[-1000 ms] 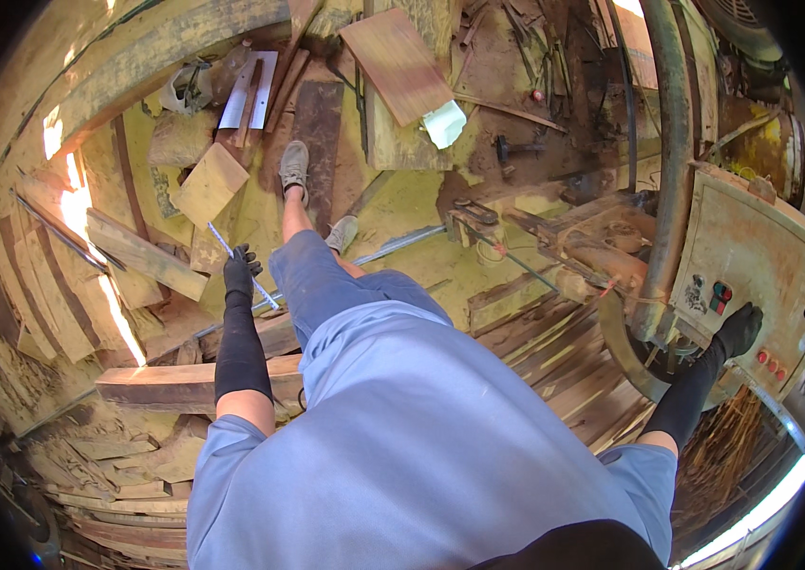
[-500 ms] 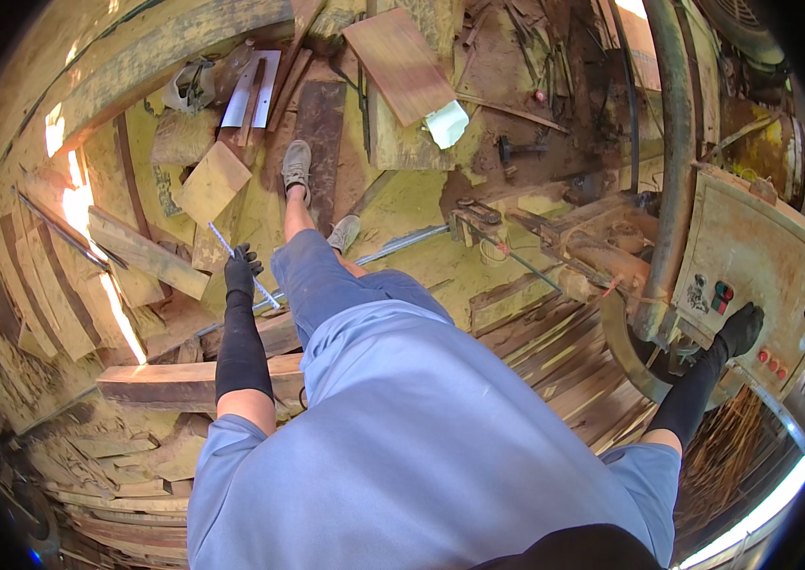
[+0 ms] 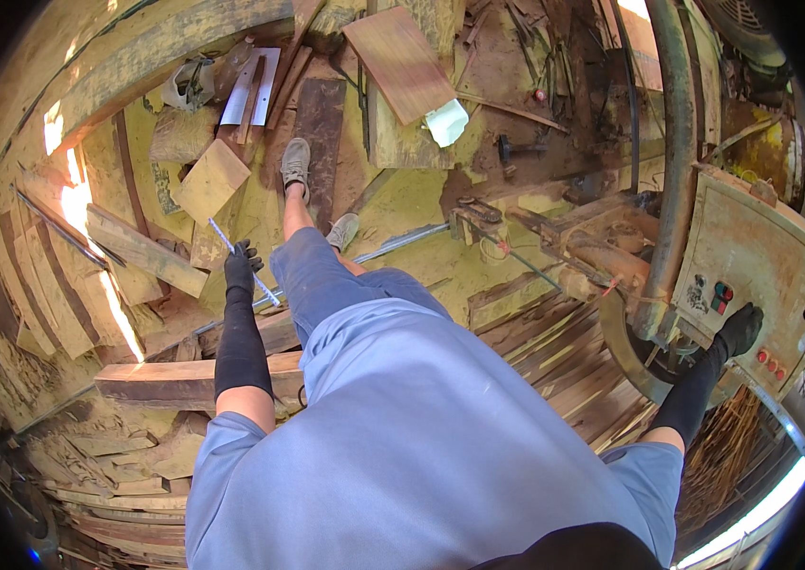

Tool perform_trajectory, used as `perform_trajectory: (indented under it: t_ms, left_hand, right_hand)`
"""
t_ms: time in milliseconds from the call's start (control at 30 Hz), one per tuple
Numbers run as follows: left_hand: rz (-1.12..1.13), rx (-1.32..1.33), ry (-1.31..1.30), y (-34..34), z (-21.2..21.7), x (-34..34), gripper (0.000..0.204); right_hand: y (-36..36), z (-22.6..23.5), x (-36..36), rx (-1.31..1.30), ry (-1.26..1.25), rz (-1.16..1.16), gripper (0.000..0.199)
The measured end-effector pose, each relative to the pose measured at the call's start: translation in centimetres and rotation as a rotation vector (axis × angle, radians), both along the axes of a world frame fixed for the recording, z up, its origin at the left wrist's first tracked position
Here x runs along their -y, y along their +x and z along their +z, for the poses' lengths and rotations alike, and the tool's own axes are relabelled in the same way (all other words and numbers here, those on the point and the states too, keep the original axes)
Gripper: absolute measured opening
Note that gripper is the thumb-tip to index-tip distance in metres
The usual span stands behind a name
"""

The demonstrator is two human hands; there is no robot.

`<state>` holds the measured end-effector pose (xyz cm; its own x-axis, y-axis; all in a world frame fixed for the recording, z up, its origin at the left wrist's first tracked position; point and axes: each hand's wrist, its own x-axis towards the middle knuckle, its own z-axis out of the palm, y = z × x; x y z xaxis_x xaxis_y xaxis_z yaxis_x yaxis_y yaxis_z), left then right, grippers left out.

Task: The person measures a large wooden plank with a folding ruler in a woodworking shop. They repeatedly extend and retract the ruler, place it along the plank's length, and adjust its position to take measurements.

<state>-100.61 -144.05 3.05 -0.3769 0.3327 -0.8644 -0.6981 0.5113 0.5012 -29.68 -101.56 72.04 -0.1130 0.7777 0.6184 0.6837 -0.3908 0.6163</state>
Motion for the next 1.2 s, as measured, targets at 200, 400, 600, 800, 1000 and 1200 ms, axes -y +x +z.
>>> perform_trajectory:
  t_ms: [200, 400, 600, 800, 1000, 1200]
  left_hand:
    - [-0.003, -0.001, -0.008, -0.2, -0.3, -0.2, 0.046]
    - [-0.010, -0.011, -0.015, -0.4, 0.0, -0.1, 0.046]
    - [-0.023, -0.009, -0.010, -0.7, 0.1, 0.2, 0.045]
    - [-0.019, -0.004, -0.004, -0.6, -0.1, 0.6, 0.045]
    - [0.010, 0.014, 0.006, -1.3, -0.1, 0.9, 0.045]
    - [-0.025, -0.022, -0.008, -1.4, 0.9, 0.8, 0.044]
  right_hand:
    - [0.2, 0.2, 0.1, 0.052, -0.037, 0.019, 0.030]
    - [-0.1, -0.2, 0.1, 0.020, -0.002, 0.001, 0.028]
    - [0.7, 0.0, 0.1, 0.024, -0.020, 0.024, 0.030]
    - [2.5, 0.6, -0.3, 0.124, -0.008, 0.082, 0.029]
    - [2.9, -0.1, -0.7, 0.003, -0.051, -0.111, 0.034]
    - [2.4, 0.3, -0.2, -0.040, -0.005, -0.081, 0.042]
